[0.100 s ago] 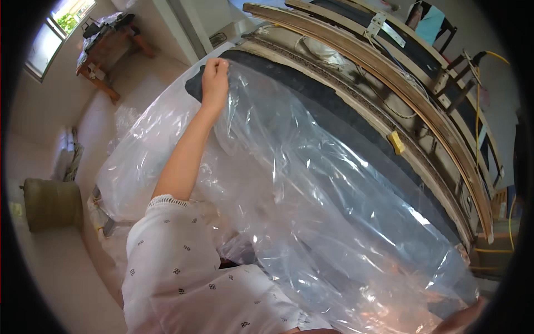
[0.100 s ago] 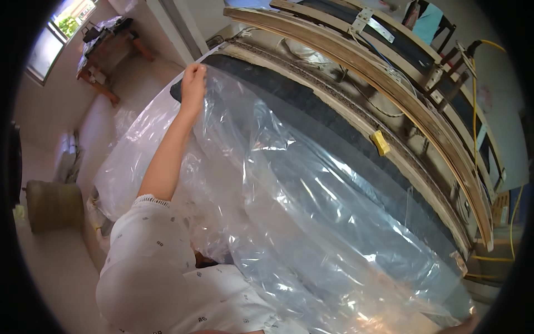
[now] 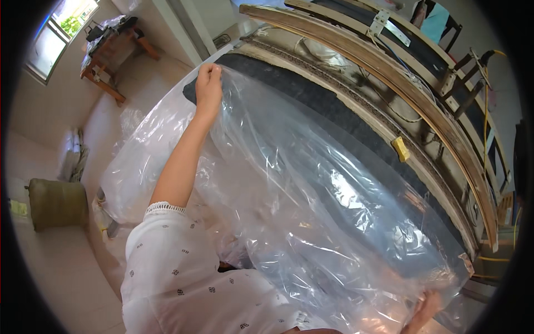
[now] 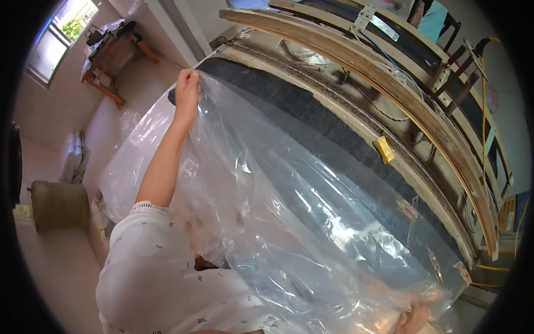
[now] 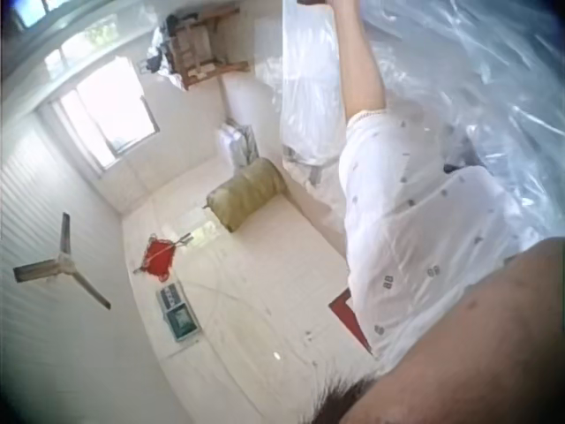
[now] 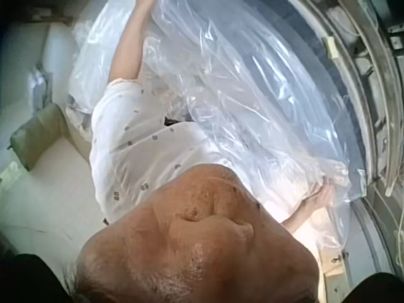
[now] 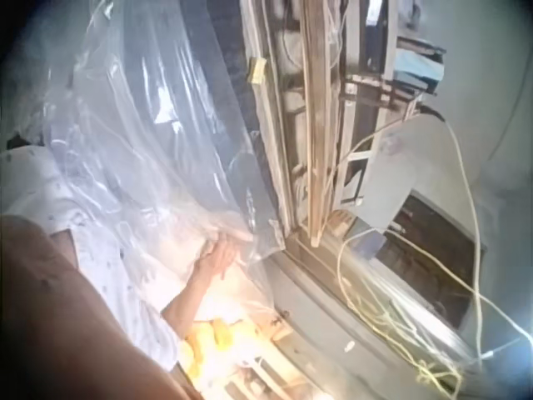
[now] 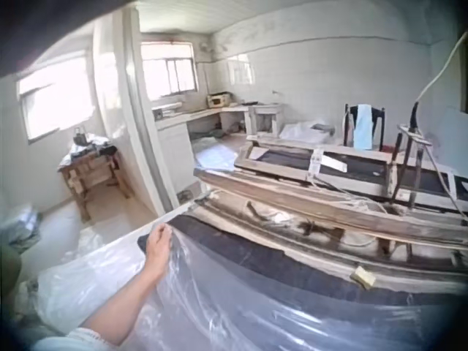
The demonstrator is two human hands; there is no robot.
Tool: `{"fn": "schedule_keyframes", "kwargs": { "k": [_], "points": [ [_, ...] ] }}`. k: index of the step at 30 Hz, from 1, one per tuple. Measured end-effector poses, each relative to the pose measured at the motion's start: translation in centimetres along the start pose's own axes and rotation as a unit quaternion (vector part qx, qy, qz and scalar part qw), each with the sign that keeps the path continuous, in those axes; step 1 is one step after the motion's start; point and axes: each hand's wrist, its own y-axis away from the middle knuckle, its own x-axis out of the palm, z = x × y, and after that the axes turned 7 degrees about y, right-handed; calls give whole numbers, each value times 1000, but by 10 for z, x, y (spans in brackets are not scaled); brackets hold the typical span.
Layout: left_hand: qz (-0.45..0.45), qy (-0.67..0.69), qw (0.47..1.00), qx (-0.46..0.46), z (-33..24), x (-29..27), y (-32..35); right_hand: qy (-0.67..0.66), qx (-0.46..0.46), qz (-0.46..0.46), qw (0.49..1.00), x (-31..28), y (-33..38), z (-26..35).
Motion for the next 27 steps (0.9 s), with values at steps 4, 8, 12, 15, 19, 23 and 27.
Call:
{"fn": "schedule_keyframes", "kwargs": {
  "k": [4, 8, 12, 15, 19, 23, 27],
  "points": [
    [-4, -20, 1000, -4, 54, -17, -8, -118, 71, -83, 987, -82, -89, 85],
    [-2, -33, 999, -39, 67, -20, -8, -199, 163, -64, 964, -77, -79, 69],
    [7, -307, 916, 258, 80, -23, -36, -259, 227, -118, 931, -29, -83, 49],
    [2, -180, 978, 106, 78, -48, -52, -145, 154, -159, 964, -53, -110, 73],
    [42, -110, 992, 45, 130, -53, -86, -78, 147, -233, 958, -66, -102, 69],
    [53, -124, 989, 69, 136, -38, -79, -48, 225, -268, 935, -69, -82, 57],
    [50, -124, 987, 85, 135, -50, -83, 24, 240, -316, 918, -66, -67, 12]
  ]
}}
